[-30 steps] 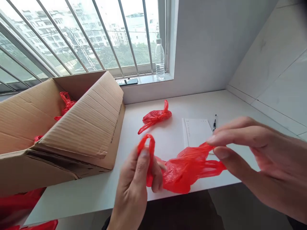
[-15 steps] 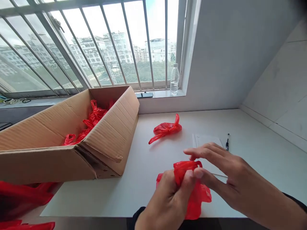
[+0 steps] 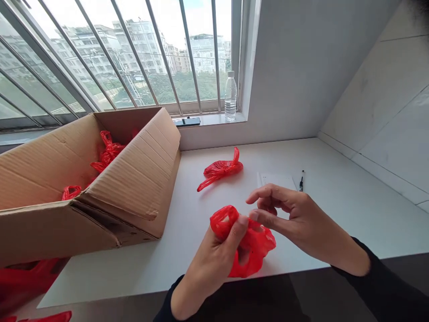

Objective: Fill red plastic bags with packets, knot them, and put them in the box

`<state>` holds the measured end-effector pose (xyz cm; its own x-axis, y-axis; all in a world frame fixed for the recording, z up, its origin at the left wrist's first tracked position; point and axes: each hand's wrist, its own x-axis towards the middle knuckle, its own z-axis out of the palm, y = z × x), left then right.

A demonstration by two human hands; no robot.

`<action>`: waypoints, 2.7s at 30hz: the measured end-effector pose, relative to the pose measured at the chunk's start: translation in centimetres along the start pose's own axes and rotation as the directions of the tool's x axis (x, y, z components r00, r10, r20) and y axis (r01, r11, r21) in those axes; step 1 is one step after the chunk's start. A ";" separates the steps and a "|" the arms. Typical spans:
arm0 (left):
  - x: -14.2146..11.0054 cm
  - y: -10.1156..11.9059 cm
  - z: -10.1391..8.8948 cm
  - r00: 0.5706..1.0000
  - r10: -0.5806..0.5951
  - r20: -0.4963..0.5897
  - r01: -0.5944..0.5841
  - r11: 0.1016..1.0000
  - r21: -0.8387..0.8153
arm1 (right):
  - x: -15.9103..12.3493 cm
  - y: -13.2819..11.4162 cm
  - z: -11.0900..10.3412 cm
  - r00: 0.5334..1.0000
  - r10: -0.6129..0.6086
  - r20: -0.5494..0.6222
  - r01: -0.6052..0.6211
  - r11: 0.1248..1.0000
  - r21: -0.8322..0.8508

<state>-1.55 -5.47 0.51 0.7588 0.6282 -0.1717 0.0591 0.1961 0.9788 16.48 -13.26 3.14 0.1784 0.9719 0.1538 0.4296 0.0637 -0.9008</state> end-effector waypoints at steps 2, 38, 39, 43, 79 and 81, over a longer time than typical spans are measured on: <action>0.1 -0.1 -0.4 0.996 -0.026 -0.083 0.017 0.994 -0.109 | -0.3 0.1 0.2 1.000 0.015 -0.007 -0.015 0.999 0.033; -1.9 -11.2 -8.8 0.812 0.557 0.174 -0.272 0.099 0.957 | 0.6 10.8 0.4 0.987 0.145 0.075 -0.124 0.965 -0.231; -2.3 -11.8 -9.1 0.814 0.561 0.149 -0.250 0.107 0.962 | 0.3 11.3 0.4 0.980 0.190 0.054 -0.174 0.960 -0.221; -2.6 -11.8 -8.0 0.803 0.595 0.034 -0.233 0.260 0.937 | -0.3 11.3 1.7 0.973 0.229 -0.005 -0.229 0.973 0.005; 3.3 -21.4 -2.1 0.499 0.797 0.340 -0.233 -0.254 0.939 | -3.6 17.6 16.0 0.885 0.081 -0.459 -0.080 0.997 0.023; 4.5 -22.6 -2.1 0.473 0.828 0.302 -0.188 -0.239 0.952 | -3.1 18.8 16.5 0.869 0.100 -0.484 -0.092 0.995 0.041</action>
<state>-0.87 -5.49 -22.57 0.6036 0.2325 0.7626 0.4608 -0.8823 -0.0957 9.40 -11.32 -21.00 0.6267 0.7414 0.2401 0.3745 -0.0164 -0.9271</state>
